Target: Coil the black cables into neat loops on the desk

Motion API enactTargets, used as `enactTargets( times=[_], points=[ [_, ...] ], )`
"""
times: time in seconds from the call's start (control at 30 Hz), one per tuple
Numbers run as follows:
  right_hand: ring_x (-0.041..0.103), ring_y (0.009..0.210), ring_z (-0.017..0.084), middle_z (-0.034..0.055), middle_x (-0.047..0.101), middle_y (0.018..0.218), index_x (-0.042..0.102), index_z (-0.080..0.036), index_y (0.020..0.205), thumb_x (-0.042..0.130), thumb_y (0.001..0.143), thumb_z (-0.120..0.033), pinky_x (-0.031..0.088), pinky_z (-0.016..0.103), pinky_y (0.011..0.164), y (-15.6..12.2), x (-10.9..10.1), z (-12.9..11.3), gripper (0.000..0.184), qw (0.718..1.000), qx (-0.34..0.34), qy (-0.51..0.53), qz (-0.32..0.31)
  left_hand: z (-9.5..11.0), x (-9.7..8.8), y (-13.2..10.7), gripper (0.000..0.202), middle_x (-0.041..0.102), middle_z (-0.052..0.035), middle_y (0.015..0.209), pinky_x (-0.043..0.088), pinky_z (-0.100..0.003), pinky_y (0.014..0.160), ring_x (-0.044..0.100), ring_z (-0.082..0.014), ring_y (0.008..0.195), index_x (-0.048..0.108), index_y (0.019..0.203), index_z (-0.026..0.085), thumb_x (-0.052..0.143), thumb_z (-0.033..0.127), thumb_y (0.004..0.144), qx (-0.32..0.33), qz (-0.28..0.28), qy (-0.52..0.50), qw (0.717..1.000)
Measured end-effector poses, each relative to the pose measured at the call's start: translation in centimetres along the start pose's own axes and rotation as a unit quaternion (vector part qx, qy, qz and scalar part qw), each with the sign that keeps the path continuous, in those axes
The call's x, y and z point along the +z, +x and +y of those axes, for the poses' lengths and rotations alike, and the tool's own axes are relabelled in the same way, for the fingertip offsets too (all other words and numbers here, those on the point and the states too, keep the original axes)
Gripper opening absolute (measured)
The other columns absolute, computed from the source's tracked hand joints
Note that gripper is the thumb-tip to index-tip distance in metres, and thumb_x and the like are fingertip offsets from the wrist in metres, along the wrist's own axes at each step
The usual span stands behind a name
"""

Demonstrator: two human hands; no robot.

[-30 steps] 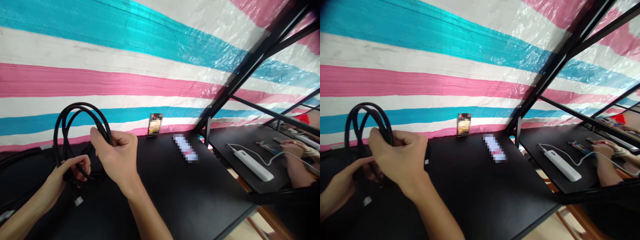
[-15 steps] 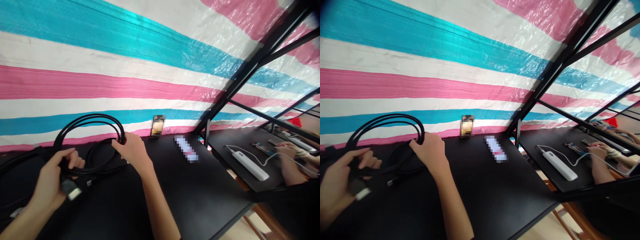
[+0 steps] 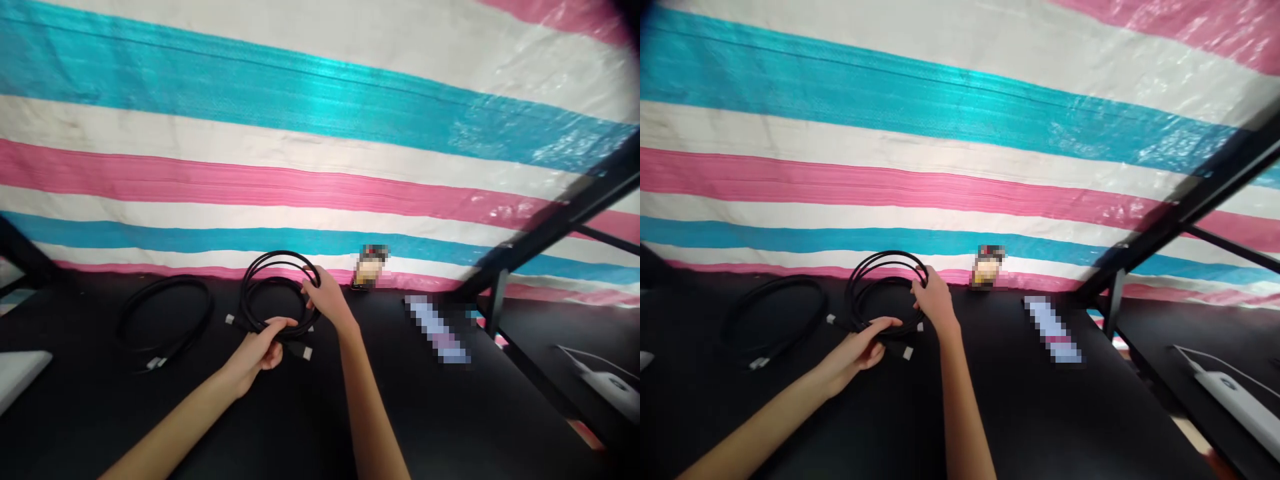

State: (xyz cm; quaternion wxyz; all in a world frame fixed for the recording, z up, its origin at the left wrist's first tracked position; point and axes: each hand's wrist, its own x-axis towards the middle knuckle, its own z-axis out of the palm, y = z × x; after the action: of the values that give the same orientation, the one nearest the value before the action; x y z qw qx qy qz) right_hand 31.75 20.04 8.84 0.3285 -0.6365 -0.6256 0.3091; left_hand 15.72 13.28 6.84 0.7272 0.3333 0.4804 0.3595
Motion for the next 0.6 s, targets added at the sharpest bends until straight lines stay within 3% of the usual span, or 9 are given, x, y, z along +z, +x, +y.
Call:
enactTargets(
  times=[0.13, 0.3, 0.43, 0.53, 0.6],
  points=[
    [0.065, 0.054, 0.014, 0.0031, 0.069, 0.087, 0.048, -0.021, 0.127, 0.049, 0.087, -0.023, 0.052, 0.028, 0.063, 0.5, 1.0, 0.3, 0.040, 0.999, -0.007, -0.028, 0.019, -0.8, -0.3, 1.1, 0.026, 0.040, 0.0064, 0.046, 0.021, -0.016, 0.041, 0.032, -0.0051, 0.042, 0.068, 0.091, 0.012, 0.063, 0.034, 0.078, -0.058, 0.034, -0.075, 0.995],
    [0.068, 0.083, 0.024, 0.0093, 0.068, 0.100, 0.053, -0.019, 0.126, 0.051, 0.086, -0.019, 0.048, 0.041, 0.084, 0.8, 2.4, 1.1, 0.040, 0.996, -0.024, -0.076, 0.031, -1.8, -0.1, 1.7, 0.023, 0.041, 0.0071, 0.048, 0.027, -0.016, 0.043, 0.035, -0.0053, 0.041, 0.062, 0.093, 0.014, 0.057, 0.034, 0.084, -0.096, 0.024, -0.108, 0.989],
    [0.061, 0.106, 0.027, 0.0111, 0.067, 0.110, 0.055, -0.019, 0.125, 0.051, 0.084, -0.015, 0.045, 0.043, 0.092, 1.3, 3.2, 2.4, 0.041, 0.995, -0.044, -0.082, 0.035, -1.9, -0.6, 2.1, 0.037, 0.040, 0.0055, 0.044, 0.028, -0.019, 0.041, 0.035, -0.0080, 0.037, 0.055, 0.072, 0.016, 0.044, 0.047, 0.088, -0.145, -0.044, -0.095, 0.984],
    [0.061, 0.106, 0.025, 0.0091, 0.068, 0.109, 0.056, -0.020, 0.124, 0.051, 0.083, -0.014, 0.046, 0.041, 0.093, 1.7, 3.7, 3.5, 0.041, 0.995, -0.052, -0.073, 0.035, -1.7, -0.9, 2.3, 0.058, 0.039, 0.0020, 0.039, 0.024, -0.023, 0.037, 0.035, -0.0107, 0.032, 0.050, 0.057, 0.016, 0.028, 0.060, 0.088, -0.195, -0.101, -0.065, 0.973],
    [0.063, 0.103, 0.023, 0.0091, 0.068, 0.108, 0.056, -0.020, 0.124, 0.051, 0.082, -0.014, 0.047, 0.039, 0.091, 2.0, 4.0, 4.0, 0.042, 0.996, -0.057, -0.064, 0.036, -1.7, -1.0, 2.5, 0.069, 0.040, -0.0001, 0.037, 0.020, -0.024, 0.035, 0.038, -0.0131, 0.030, 0.055, 0.059, 0.013, 0.021, 0.068, 0.085, -0.215, -0.129, -0.035, 0.967]
  ],
)
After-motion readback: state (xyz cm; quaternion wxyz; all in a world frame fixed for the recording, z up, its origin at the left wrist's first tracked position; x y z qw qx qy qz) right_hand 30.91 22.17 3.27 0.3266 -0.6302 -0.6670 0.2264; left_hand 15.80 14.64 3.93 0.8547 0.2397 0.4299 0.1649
